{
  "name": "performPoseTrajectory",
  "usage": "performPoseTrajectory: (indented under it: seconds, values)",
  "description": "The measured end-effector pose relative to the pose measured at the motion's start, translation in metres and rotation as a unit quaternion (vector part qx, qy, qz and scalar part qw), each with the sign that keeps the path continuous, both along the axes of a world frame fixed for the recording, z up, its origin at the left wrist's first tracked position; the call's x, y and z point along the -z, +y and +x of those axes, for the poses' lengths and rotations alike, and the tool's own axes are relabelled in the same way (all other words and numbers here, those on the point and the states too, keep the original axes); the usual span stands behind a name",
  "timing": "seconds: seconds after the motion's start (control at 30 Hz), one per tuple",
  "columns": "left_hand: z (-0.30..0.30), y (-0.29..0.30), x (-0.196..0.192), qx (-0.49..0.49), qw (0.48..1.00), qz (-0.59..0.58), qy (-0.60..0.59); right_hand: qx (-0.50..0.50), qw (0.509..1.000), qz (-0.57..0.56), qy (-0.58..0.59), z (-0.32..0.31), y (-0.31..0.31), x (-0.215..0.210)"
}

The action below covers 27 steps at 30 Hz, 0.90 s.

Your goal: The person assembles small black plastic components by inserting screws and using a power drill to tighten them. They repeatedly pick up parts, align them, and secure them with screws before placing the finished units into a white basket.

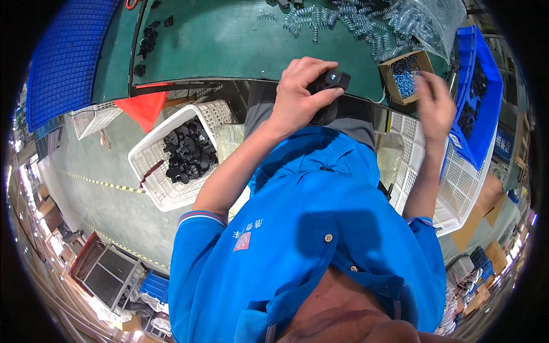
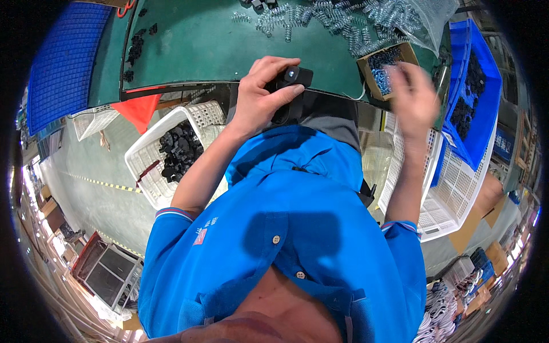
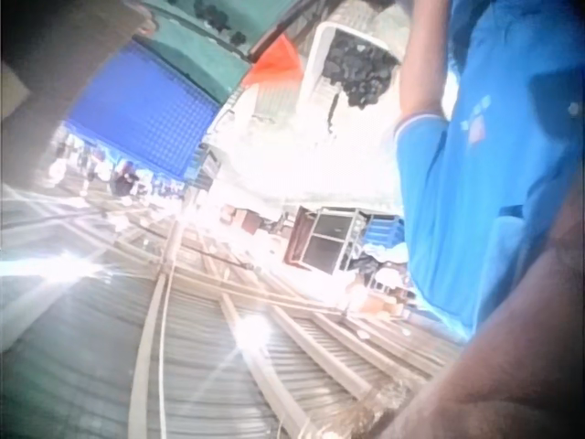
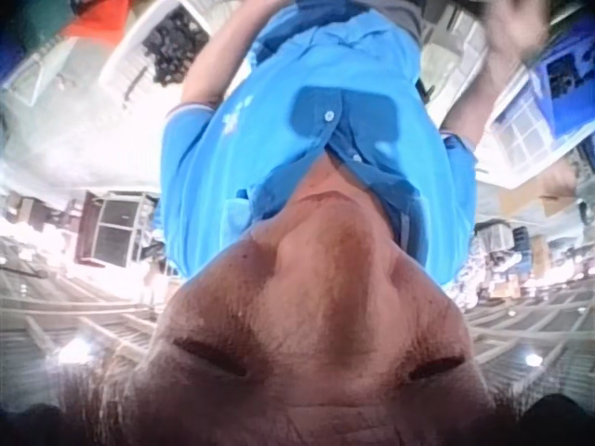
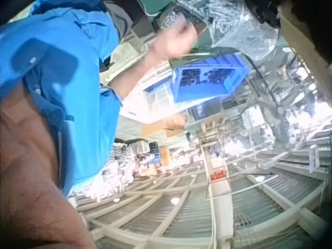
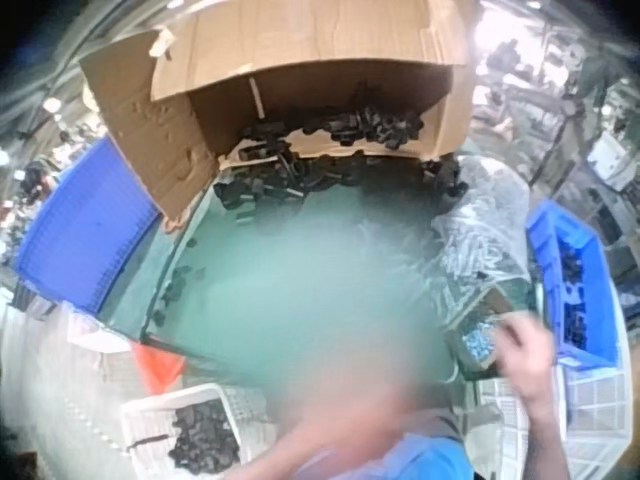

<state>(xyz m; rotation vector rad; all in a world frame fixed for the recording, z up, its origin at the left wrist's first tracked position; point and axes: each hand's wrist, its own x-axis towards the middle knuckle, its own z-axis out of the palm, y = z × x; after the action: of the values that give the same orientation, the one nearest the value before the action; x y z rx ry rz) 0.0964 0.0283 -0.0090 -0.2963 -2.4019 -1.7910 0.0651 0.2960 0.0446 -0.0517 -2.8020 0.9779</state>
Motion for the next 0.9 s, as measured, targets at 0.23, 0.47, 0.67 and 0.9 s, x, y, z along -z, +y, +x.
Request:
performPoseTrajectory:
  seconds: [0.23,0.47,0.67,0.9]
  values:
    - [0.024,-0.013,0.010,-0.067,0.993,-0.080,0.046,-0.222,0.880,-0.348,-0.236,0.014,-0.112,0.046]
    - [0.042,-0.043,0.032,-0.059,0.976,0.098,-0.185,-0.183,0.826,-0.355,-0.397,0.008,-0.160,0.057]
    - [0.058,-0.077,0.048,-0.158,0.824,0.357,-0.411,-0.190,0.814,-0.197,-0.513,-0.009,-0.212,0.086]
    - [0.090,-0.119,0.068,-0.185,0.767,0.478,-0.386,-0.256,0.777,-0.075,-0.570,-0.009,-0.273,0.087]
